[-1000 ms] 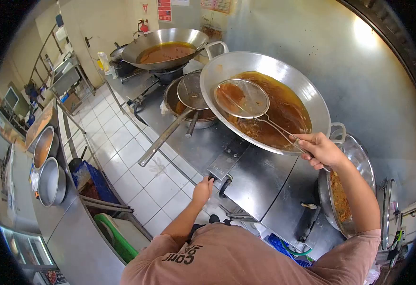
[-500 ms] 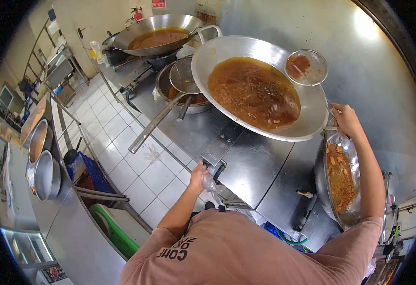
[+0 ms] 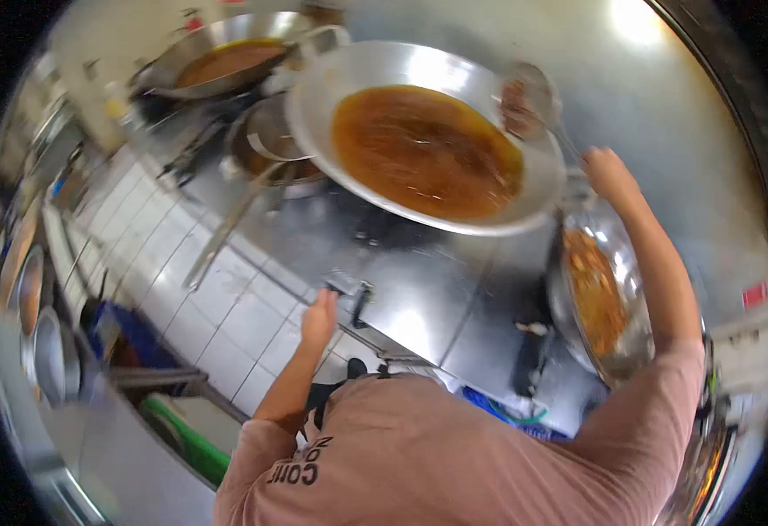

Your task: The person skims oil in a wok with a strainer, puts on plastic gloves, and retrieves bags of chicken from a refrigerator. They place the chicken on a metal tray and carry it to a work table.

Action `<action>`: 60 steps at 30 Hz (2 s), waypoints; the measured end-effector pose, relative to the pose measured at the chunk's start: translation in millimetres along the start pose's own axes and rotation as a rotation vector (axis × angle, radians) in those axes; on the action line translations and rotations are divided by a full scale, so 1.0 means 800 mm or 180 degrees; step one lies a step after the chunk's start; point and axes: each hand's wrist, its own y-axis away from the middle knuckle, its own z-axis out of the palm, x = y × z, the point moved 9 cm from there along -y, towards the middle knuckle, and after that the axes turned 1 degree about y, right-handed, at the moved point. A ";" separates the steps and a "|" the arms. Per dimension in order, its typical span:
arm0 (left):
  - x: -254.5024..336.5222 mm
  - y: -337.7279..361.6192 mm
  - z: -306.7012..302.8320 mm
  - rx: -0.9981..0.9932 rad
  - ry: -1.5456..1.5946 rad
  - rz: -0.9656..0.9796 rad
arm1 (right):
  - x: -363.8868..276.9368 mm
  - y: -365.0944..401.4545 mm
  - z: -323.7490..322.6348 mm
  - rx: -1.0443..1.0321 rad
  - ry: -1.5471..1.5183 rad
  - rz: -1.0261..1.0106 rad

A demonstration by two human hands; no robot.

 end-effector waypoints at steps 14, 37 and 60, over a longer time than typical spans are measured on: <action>-0.011 0.023 0.060 -0.0372 0.4371 -0.2292 | -0.101 -0.028 0.049 -0.1413 -0.0739 -0.0476; -0.035 0.020 0.051 -0.2334 0.4381 -0.2088 | -0.281 0.149 -0.034 -0.2123 -0.3599 0.0436; -0.057 -0.086 -0.327 -0.3983 0.5347 -0.1572 | -0.419 0.182 -0.114 -0.1466 -0.3407 0.1276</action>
